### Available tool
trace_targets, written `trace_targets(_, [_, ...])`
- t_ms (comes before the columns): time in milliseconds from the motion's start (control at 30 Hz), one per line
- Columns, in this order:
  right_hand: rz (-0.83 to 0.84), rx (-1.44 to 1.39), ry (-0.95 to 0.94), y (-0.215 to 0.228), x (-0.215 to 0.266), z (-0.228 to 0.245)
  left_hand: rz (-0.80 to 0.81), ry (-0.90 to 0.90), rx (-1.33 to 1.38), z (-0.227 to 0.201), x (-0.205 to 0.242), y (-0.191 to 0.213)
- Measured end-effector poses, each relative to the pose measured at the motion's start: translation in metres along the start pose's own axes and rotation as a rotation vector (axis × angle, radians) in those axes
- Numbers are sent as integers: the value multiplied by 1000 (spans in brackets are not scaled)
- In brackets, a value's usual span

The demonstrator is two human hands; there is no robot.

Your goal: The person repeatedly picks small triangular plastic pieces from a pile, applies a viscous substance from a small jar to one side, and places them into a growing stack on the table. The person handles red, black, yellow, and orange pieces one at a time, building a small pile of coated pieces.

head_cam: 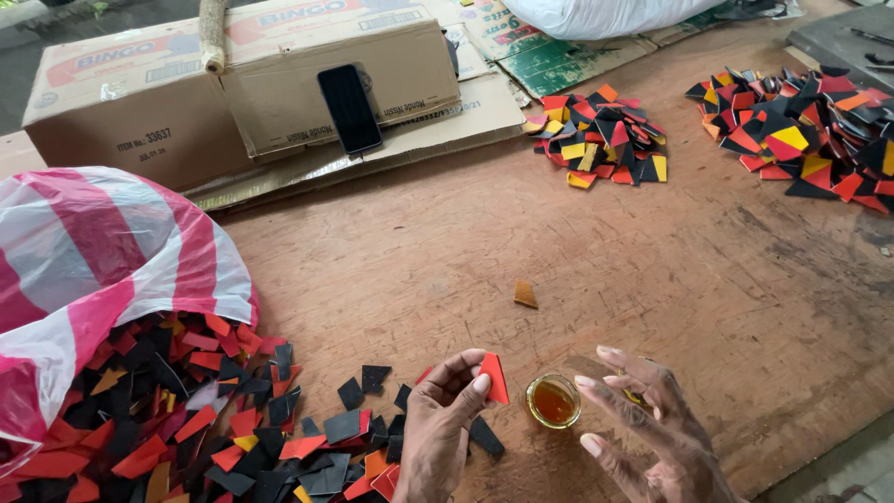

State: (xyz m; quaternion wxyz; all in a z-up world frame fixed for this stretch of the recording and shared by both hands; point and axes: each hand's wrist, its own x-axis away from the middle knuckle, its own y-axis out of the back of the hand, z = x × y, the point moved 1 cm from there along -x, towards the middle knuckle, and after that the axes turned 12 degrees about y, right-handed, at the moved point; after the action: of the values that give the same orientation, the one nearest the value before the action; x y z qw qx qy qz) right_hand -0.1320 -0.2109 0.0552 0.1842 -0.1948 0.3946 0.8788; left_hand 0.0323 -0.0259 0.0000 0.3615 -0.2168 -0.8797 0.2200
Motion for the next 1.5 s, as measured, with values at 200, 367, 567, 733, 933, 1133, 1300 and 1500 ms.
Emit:
trace_targets(200, [42, 16, 34, -2, -2, 3, 39, -11, -14, 0, 3, 2])
trace_targets(367, [65, 17, 28, -3, -2, 4, 52, -7, -36, 1, 4, 2])
trace_targets(567, [100, 28, 34, -3, -3, 3, 70, 34, 39, -2, 6, -1])
trace_targets(733, [78, 37, 64, -4, -3, 4, 105, 124, 97, -11, 17, -6])
trace_targets(933, [10, 8, 203, -3, -7, 10, 114, 123, 101, -12, 19, -10])
trace_targets(1133, [239, 137, 400, 13, -23, 9, 115, 114, 113, -9, 17, -5])
trace_targets(1300, [429, 199, 366, 14, -35, 4, 151, 98, 125, -7, 16, -2])
trace_targets(1500, [429, 182, 357, 12, -45, 10, 158, 51, 66, -3, 16, 4])
